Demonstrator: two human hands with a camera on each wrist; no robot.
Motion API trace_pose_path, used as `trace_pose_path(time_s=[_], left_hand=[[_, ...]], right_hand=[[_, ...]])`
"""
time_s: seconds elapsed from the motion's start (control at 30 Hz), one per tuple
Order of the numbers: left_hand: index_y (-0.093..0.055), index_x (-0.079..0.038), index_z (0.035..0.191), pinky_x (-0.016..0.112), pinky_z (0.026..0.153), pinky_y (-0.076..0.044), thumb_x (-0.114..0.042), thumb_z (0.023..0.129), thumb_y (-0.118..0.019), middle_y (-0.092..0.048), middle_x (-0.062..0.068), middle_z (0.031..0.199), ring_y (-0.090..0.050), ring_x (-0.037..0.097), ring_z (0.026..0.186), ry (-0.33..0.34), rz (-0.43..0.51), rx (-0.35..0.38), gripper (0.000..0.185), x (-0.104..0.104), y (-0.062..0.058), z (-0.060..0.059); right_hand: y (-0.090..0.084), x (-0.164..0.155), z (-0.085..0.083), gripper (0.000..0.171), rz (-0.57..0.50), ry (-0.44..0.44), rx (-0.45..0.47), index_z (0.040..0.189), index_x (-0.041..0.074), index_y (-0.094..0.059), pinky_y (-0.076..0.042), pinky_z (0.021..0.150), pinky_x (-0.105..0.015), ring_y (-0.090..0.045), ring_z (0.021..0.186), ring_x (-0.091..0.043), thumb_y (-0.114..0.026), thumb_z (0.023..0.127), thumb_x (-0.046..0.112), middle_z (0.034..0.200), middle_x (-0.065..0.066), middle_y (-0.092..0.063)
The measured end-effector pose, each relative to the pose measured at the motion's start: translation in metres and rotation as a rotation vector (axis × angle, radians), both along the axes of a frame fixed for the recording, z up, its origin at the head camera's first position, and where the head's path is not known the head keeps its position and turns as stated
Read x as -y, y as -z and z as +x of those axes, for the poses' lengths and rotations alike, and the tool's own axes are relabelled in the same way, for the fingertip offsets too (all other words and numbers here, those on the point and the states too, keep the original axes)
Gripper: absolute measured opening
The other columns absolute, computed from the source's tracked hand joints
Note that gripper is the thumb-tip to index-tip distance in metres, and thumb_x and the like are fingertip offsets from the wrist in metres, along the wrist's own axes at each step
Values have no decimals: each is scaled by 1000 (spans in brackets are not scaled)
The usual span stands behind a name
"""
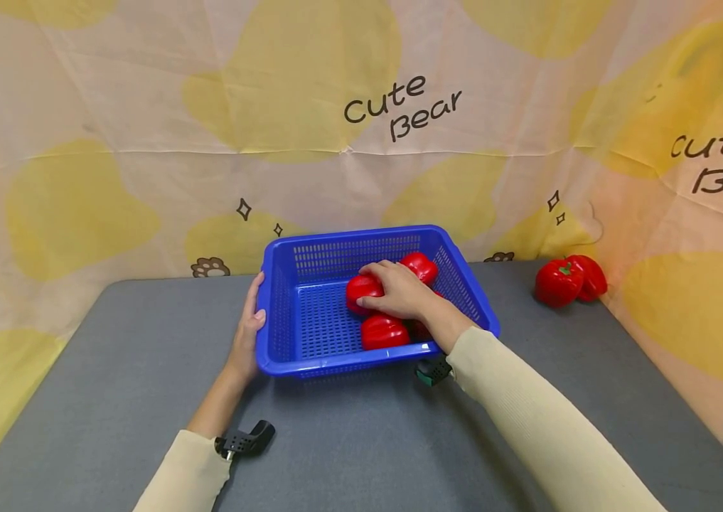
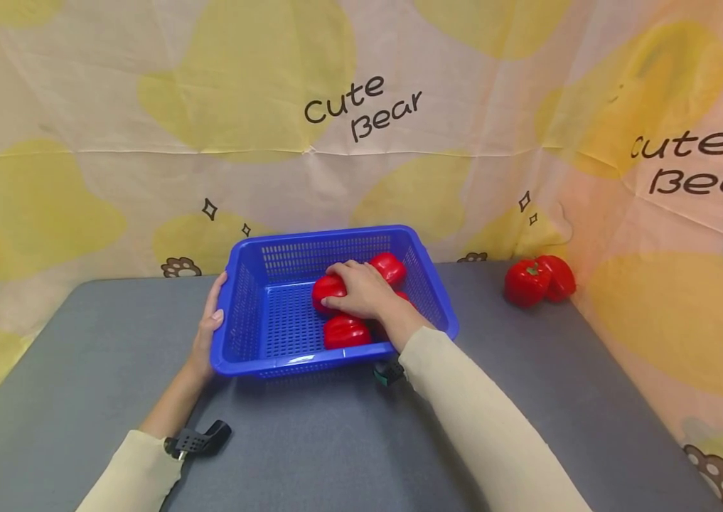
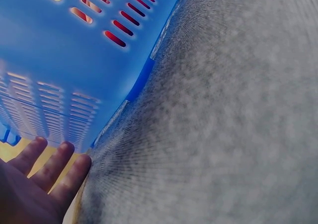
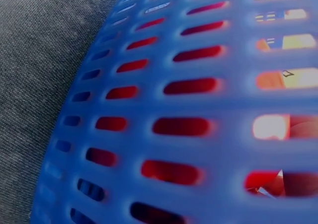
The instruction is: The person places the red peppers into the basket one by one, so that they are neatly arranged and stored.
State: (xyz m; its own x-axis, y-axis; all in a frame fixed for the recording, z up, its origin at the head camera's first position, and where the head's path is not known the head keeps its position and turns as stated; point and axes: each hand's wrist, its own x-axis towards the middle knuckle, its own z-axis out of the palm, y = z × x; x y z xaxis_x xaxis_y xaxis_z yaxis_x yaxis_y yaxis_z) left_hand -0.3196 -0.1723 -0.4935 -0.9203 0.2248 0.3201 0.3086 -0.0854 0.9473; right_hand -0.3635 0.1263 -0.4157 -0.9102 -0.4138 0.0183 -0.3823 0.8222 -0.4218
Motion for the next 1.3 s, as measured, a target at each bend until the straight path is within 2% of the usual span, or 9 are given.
trace_pose_path(time_s=[0.23, 0.47, 0.6, 0.83, 1.0, 1.13, 1.2, 1.3], left_hand=[[-9, -29, 163, 22, 94, -53, -29, 98, -28, -14, 11, 169, -38, 26, 137, 0, 17, 9, 68, 3, 3, 2], [-8, -27, 163, 27, 89, -56, -29, 99, -28, -16, 16, 167, -48, 22, 129, 11, 18, 31, 68, 5, 8, 12], [-8, -27, 163, 25, 90, -55, -28, 99, -28, -14, 16, 168, -47, 20, 130, -3, 18, 31, 68, 4, 11, 13], [-8, -26, 164, 23, 92, -53, -29, 99, -28, -14, 16, 168, -44, 22, 131, -9, 13, 8, 68, 2, 12, 11], [-8, -25, 164, 24, 92, -53, -28, 99, -28, -15, 17, 167, -45, 21, 131, 3, 29, 3, 67, 2, 10, 11], [-8, -25, 164, 23, 91, -53, -28, 99, -27, -16, 18, 167, -46, 19, 130, -6, 32, 4, 67, 3, 6, 10], [-9, -26, 163, 24, 90, -54, -29, 99, -28, -16, 15, 167, -46, 20, 130, -9, 26, 4, 67, 3, 4, 7], [-11, -28, 163, 27, 89, -56, -29, 99, -29, -17, 14, 167, -47, 24, 129, 3, 26, 0, 66, 1, 0, 3]], right_hand=[[-1, 2, 6, 65, -31, 16, 11, 147, 16, -51, -46, 109, -55, -52, 133, -31, -71, 90, 40, 147, -12, -53], [-1, -1, 13, 59, -73, 44, -25, 145, 12, -54, -42, 114, -53, -48, 139, -31, -67, 93, 39, 148, -12, -52], [-12, -9, 19, 56, -150, 84, -84, 142, 11, -57, -44, 113, -51, -52, 135, -32, -67, 94, 38, 145, -13, -54], [-36, -43, 44, 50, -287, 145, -139, 138, 14, -59, -41, 114, -55, -47, 140, -31, -66, 95, 39, 147, -9, -53], [-42, -77, 63, 45, -362, 214, -295, 134, 11, -62, -40, 112, -59, -50, 137, -34, -68, 95, 32, 144, -13, -57], [-41, -105, 77, 40, -450, 323, -454, 130, 6, -65, -43, 107, -58, -56, 127, -35, -70, 94, 21, 137, -17, -61], [-40, -120, 83, 38, -493, 407, -534, 129, 6, -66, -46, 106, -49, -58, 122, -32, -70, 94, 19, 133, -17, -64], [-40, -142, 89, 36, -539, 551, -640, 127, 5, -68, -46, 103, -25, -59, 117, -26, -70, 93, 19, 128, -16, -67]])
